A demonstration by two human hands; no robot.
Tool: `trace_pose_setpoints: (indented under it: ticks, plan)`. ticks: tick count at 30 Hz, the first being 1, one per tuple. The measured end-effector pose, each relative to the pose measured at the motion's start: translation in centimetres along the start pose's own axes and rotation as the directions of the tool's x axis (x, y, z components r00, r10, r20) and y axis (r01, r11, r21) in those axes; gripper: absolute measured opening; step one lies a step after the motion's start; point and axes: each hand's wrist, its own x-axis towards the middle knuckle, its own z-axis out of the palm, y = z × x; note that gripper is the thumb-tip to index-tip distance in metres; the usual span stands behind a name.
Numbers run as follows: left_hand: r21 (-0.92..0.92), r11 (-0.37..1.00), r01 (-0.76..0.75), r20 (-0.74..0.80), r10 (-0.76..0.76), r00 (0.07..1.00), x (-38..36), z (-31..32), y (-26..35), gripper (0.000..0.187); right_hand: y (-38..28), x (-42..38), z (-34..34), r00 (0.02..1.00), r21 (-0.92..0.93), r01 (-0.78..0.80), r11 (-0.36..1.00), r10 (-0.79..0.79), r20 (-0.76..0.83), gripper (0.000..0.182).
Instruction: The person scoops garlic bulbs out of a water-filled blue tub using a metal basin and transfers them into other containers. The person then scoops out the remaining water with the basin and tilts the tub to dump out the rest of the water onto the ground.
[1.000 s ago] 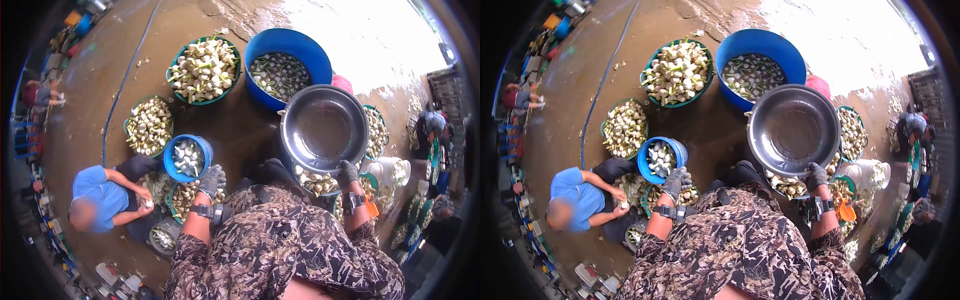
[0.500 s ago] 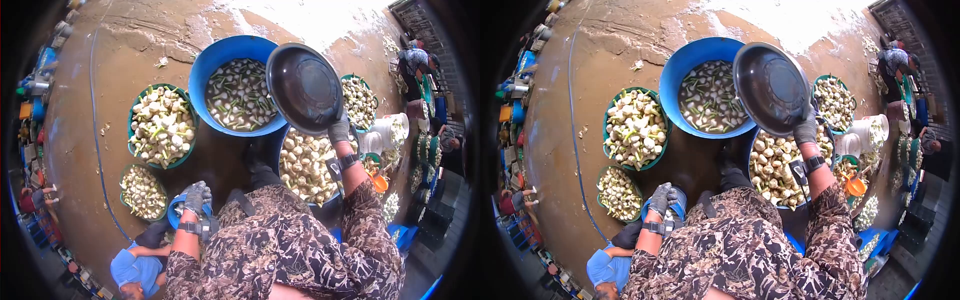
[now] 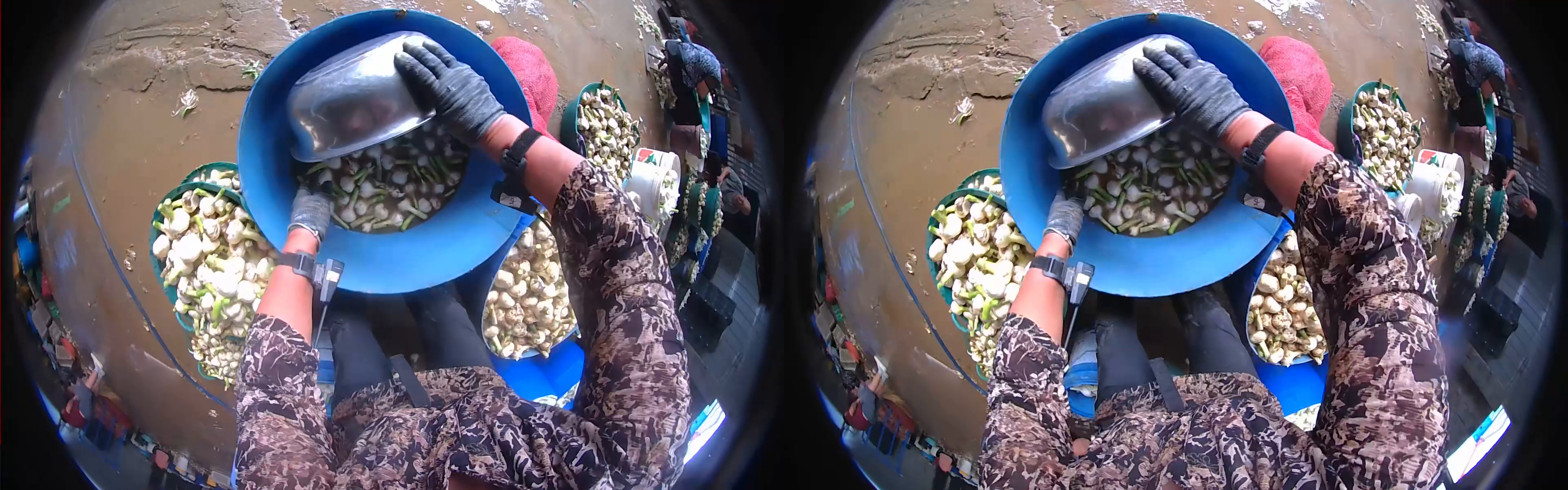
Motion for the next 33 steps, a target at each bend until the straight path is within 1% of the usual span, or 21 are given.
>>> trace_pose_setpoints:
  ticks: [2,4,5,7,8,10,12,14,16,18,20,22,23,24,25,27,28,29,30,32,33]
  plan:
    - [0.354,0.929,-0.106,0.06,0.091,0.994,7.7,0.9,-3.6,0.043,1.4,1.7,3.6,0.989,-0.125,0.15,0.981,-0.15,0.009,0.048]
    - [0.721,0.644,-0.255,0.165,0.198,0.966,14.9,2.0,-7.2,0.033,1.9,2.2,6.3,0.99,-0.15,0.141,0.979,-0.135,0.045,0.045]
    - [0.713,0.694,-0.1,0.091,0.05,0.995,13.5,1.6,-3.0,0.045,1.7,2.2,6.8,0.99,-0.145,0.123,0.982,-0.112,0.081,0.043]
    - [0.798,0.586,-0.138,0.048,0.167,0.985,16.9,2.4,-7.6,0.055,1.9,0.9,8.7,0.962,-0.076,-0.072,0.995,0.089,0.258,0.051]
    - [0.864,0.504,0.007,0.048,-0.097,0.994,18.0,2.8,-7.8,0.065,2.6,0.1,9.6,0.952,-0.025,-0.134,0.991,0.136,0.275,0.05]
    - [0.839,0.543,0.032,0.068,-0.162,0.985,18.4,3.3,-9.8,0.072,4.1,-1.3,10.9,0.929,-0.064,-0.237,0.969,0.245,0.276,0.05]
    - [0.852,0.521,-0.062,0.165,-0.155,0.974,22.0,3.7,-19.2,0.071,5.2,-1.0,10.2,0.751,-0.021,-0.443,0.896,0.384,0.538,0.044]
    - [0.853,0.498,-0.156,0.262,-0.15,0.953,22.1,4.0,-20.8,0.071,4.7,-0.3,8.2,0.611,-0.122,-0.543,0.831,0.491,0.621,0.036]
    - [0.738,0.673,-0.059,0.379,-0.34,0.861,18.0,4.6,-15.7,0.079,6.2,-1.7,9.3,0.5,-0.175,-0.618,0.767,0.555,0.665,0.04]
    - [0.672,0.739,-0.046,0.377,-0.287,0.88,15.8,4.7,-17.2,0.08,9.4,-5.3,12.6,0.392,-0.192,-0.7,0.688,0.595,0.701,0.055]
    - [0.599,0.8,-0.037,0.369,-0.235,0.899,15.9,5.3,-19.6,0.081,12.0,-9.6,14.6,0.497,-0.235,-0.569,0.788,0.557,0.665,0.048]
    - [0.302,0.89,0.342,0.362,-0.439,0.822,17.1,5.1,-18.2,0.073,11.6,-12.0,15.1,0.59,-0.014,-0.678,0.735,0.556,0.585,0.046]
    - [0.161,0.833,0.529,0.329,-0.551,0.767,17.0,4.7,-15.4,0.069,10.7,-12.5,15.2,0.576,-0.013,-0.695,0.718,0.568,0.588,0.046]
    - [0.184,0.829,0.528,0.333,-0.558,0.76,16.6,5.0,-14.9,0.069,9.5,-13.1,14.8,0.537,-0.059,-0.721,0.69,0.611,0.582,0.041]
    - [-0.042,0.723,0.69,0.394,-0.622,0.676,15.9,5.4,-14.1,0.066,8.7,-13.4,14.3,0.496,-0.106,-0.744,0.66,0.651,0.574,0.036]
    - [-0.262,0.338,0.904,0.648,-0.633,0.424,17.6,7.0,-19.7,0.058,8.3,-14.8,14.0,0.233,-0.13,-0.335,0.933,0.216,0.948,0.026]
    - [-0.25,0.287,0.925,0.599,-0.704,0.38,15.5,7.5,-15.0,0.057,6.4,-15.5,14.1,0.323,-0.014,0.057,0.998,-0.005,0.946,0.014]
    - [-0.246,0.232,0.941,0.545,-0.77,0.332,13.4,8.1,-10.3,0.056,3.9,-17.4,13.5,0.32,-0.001,-0.102,0.995,0.033,0.947,0.012]
    - [-0.251,0.177,0.952,0.486,-0.827,0.282,11.1,8.6,-5.3,0.055,2.3,-18.3,14.1,0.203,-0.031,-0.326,0.945,0.102,0.974,0.016]
    - [-0.136,0.015,0.991,0.685,-0.721,0.105,11.3,11.6,-7.6,0.055,0.9,-20.8,14.6,-0.106,-0.252,-0.791,0.558,0.28,0.954,0.028]
    - [-0.079,0.154,0.985,0.652,-0.74,0.168,12.7,13.2,-4.7,0.056,2.3,-20.0,15.4,-0.096,-0.246,-0.795,0.555,0.286,0.954,0.028]
